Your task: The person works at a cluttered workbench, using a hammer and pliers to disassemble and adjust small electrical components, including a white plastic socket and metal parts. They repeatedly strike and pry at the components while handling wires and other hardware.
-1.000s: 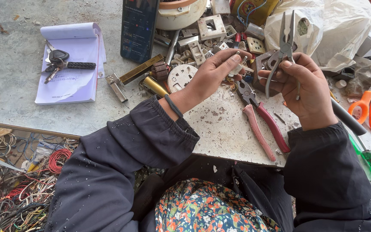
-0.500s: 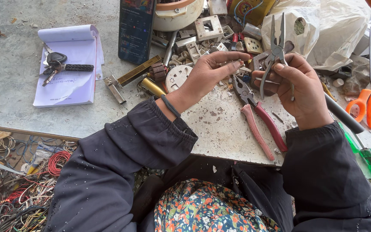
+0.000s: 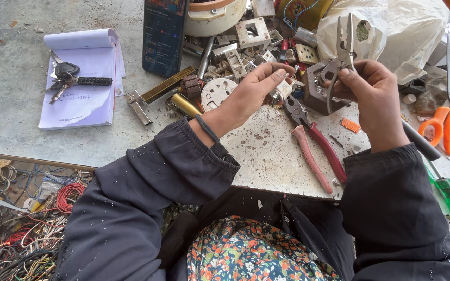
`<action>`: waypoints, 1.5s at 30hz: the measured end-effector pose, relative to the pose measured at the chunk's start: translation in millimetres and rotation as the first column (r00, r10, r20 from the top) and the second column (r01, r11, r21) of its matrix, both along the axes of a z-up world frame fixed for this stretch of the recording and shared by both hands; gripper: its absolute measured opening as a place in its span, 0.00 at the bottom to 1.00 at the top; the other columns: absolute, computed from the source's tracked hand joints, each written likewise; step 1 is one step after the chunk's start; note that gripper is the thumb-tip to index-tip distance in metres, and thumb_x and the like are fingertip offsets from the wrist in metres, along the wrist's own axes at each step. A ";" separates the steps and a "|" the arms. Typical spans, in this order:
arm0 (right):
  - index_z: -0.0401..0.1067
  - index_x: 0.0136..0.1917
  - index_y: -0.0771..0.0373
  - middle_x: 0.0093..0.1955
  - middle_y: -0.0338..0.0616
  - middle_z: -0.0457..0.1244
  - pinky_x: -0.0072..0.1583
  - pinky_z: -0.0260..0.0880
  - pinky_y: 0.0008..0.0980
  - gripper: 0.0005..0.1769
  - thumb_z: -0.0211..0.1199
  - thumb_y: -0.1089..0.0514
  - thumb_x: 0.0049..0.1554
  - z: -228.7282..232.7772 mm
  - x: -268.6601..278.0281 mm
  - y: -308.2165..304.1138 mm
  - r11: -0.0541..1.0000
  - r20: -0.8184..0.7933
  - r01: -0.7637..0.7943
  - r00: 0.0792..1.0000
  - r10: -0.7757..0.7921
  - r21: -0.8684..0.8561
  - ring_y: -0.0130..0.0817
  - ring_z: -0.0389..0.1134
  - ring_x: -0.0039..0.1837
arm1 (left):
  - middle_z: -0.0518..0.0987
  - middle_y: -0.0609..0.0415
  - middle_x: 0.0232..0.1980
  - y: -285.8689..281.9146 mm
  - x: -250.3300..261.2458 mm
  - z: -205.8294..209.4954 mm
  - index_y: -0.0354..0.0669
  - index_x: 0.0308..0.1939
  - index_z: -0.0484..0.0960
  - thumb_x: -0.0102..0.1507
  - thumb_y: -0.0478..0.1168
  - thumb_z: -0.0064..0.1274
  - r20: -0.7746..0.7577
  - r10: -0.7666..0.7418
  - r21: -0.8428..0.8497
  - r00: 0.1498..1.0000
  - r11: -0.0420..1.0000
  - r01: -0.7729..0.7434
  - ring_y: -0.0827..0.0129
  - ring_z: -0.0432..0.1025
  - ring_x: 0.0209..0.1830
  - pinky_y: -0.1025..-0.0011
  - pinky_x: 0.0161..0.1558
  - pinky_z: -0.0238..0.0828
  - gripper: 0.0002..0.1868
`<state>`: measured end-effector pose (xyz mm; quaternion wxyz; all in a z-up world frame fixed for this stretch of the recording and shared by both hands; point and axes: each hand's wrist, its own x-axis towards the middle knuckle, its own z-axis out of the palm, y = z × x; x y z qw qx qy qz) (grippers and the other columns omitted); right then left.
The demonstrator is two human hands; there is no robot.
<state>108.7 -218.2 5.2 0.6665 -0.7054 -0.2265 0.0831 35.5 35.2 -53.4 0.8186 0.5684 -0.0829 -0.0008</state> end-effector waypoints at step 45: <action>0.79 0.53 0.66 0.49 0.46 0.68 0.56 0.69 0.42 0.07 0.69 0.63 0.61 4.9 -49.5 32.7 0.861 0.804 0.278 0.553 0.219 -0.425 0.46 0.69 0.53 | 0.84 0.56 0.45 -5.1 -32.4 47.1 0.39 0.49 0.82 0.66 0.40 0.63 0.526 0.101 0.543 0.845 0.725 -0.424 0.77 0.78 0.38 0.78 0.39 0.77 0.11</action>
